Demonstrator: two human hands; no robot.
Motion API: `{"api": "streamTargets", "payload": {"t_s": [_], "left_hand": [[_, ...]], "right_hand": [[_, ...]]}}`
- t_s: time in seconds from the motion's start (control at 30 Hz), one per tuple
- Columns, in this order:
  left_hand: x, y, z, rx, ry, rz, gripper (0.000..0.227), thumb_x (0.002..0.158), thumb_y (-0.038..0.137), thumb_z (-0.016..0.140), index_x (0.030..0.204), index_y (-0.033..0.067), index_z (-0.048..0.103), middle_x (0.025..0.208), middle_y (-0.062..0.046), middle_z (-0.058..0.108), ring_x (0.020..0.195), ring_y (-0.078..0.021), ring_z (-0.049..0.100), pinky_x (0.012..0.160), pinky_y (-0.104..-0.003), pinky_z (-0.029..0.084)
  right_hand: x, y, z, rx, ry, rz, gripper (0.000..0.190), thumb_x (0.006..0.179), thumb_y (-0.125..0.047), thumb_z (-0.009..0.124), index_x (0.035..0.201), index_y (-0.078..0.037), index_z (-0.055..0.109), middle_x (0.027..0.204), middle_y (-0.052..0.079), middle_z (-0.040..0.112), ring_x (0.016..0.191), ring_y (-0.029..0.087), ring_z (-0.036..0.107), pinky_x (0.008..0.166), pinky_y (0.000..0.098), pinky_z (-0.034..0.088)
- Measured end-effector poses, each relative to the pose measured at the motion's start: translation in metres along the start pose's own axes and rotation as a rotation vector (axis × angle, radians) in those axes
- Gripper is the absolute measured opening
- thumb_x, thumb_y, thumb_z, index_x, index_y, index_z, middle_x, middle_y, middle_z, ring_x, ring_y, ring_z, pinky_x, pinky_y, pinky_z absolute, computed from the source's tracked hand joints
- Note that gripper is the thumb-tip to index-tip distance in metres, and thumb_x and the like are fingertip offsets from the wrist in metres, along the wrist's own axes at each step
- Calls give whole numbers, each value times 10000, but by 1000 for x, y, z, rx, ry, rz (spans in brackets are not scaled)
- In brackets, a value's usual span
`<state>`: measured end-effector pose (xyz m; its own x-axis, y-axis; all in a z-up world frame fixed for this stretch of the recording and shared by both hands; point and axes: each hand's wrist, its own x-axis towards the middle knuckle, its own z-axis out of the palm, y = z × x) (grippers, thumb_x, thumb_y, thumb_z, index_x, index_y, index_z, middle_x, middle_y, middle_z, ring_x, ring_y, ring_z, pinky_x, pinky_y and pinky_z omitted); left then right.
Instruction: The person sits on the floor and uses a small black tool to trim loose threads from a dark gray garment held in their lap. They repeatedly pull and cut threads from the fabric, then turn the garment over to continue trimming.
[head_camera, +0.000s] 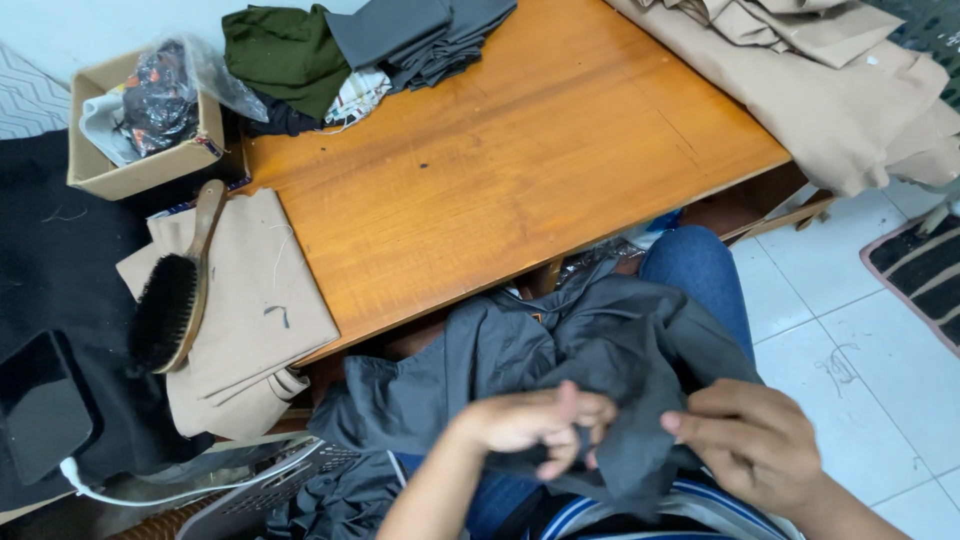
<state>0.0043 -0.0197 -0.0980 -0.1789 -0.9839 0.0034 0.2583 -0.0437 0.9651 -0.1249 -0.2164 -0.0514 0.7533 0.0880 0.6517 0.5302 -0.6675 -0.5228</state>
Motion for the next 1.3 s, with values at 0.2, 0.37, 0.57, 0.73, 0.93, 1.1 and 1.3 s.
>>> {"api": "streamTargets", "payload": {"t_s": [0.2,0.37,0.57,0.73,0.93,1.1,1.3], "left_hand": [[25,71,30,313,562,-586,696,613,657,298,1043,122,420,872,-33,515,756,-128,485,606,-265,357],[7,78,15,493,760,-814,653,677,649,315,935,63,443,740,-65,527,719,-208,536,594,-325,374],[4,7,-19,-20,638,-384,257,783,413,489,752,158,505,701,65,440,627,-73,463,540,-163,329],[4,-22,-29,-293,673,-37,128,713,71,669,785,112,572,766,64,558,705,-32,521,650,-170,407],[4,-13,-22,-992,606,619,93,653,-3,454,740,23,439,751,-124,496,684,-247,524,652,-353,464],[23,-58,-6,-1367,361,762,919,624,789,455,1121,20,529,1099,-184,564,1046,-302,531,974,-410,354],[28,-22,6,-1141,386,758,598,643,115,542,1198,-13,362,1089,-220,491,980,-322,513,855,-405,414]], "right_hand": [[-14,9,-7,-253,28,-10,106,777,-116,530,820,-113,627,745,81,569,582,184,553,548,294,481],[-26,22,-17,-157,182,-39,80,694,11,611,765,17,574,708,209,521,534,227,486,502,308,445],[-32,21,-27,48,48,-91,68,682,-82,596,748,-83,582,729,134,548,505,222,497,483,309,462],[-12,13,-39,99,-165,-93,151,762,-197,504,776,-157,650,669,58,578,485,202,493,460,318,452],[-4,16,-38,93,-491,6,271,821,-275,421,802,-153,663,752,60,613,526,231,518,468,363,430],[-2,11,-39,99,-511,32,219,796,-231,467,800,-158,672,742,47,618,517,224,503,435,349,416],[-21,34,-51,-28,-826,307,148,702,-101,626,718,-242,669,747,-80,661,573,169,530,431,347,439]]}}
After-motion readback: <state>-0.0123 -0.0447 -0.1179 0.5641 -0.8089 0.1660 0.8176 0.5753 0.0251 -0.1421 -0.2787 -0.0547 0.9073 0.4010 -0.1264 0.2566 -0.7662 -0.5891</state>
